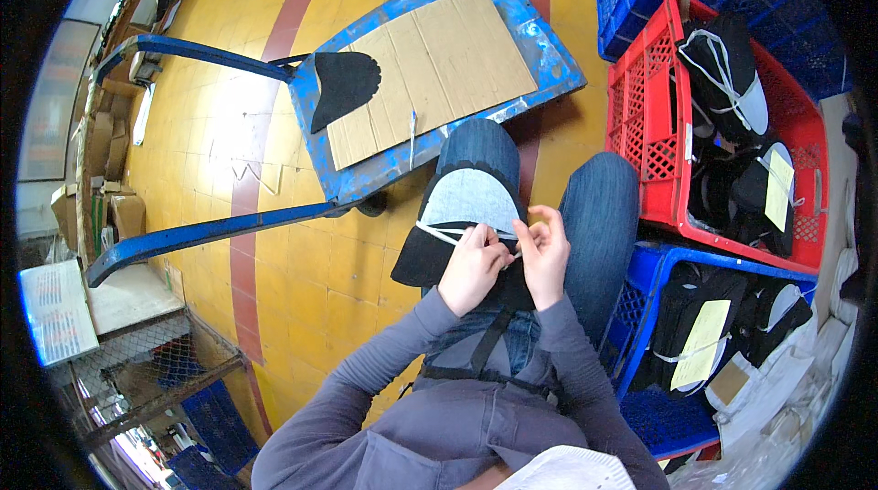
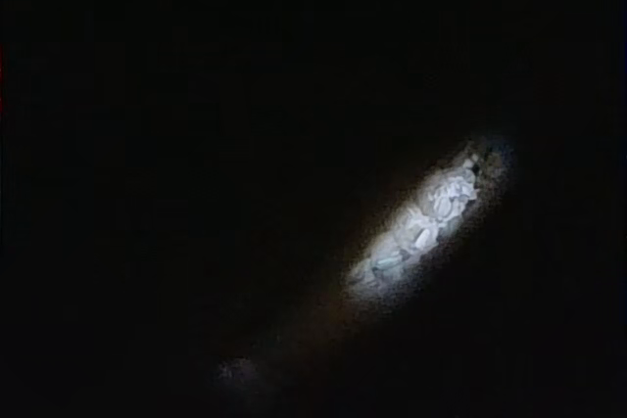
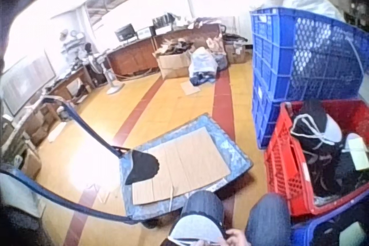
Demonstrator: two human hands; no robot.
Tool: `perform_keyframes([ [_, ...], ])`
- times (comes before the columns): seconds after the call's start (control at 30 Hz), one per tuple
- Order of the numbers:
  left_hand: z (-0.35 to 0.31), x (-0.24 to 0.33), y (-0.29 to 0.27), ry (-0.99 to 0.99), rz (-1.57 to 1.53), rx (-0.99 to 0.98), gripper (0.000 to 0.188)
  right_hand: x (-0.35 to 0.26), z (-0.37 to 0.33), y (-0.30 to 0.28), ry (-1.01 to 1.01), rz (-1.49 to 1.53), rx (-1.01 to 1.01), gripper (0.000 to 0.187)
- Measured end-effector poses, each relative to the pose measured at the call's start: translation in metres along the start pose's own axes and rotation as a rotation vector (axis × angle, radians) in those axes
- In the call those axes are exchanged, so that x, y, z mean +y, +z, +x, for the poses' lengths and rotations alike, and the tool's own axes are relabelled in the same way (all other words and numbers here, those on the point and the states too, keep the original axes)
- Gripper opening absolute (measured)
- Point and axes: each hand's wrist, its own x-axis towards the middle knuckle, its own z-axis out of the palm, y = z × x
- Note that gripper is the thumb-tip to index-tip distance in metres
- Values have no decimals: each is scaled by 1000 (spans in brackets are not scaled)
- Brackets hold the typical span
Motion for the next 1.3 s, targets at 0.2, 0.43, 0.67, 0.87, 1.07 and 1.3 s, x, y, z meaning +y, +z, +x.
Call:
perform_keyframes([
  [0.2,3,-20,7,-489,-791,-96,23,-31,-31,-14,-397,-573,-190,22],
  [0.43,-8,-2,3,-228,-251,77,15,-15,-31,-29,-349,-223,-254,8],
  [0.67,-13,8,15,-192,-70,250,10,-6,-32,-42,650,202,-356,16],
  [0.87,-21,5,18,-174,-59,232,11,-19,-32,-40,-276,-431,-187,13],
  [1.07,-24,-8,27,-343,-376,320,13,0,-25,-25,46,314,-539,24],
  [1.3,-7,3,21,-332,-222,416,12,6,-13,-20,205,547,-273,39],
])
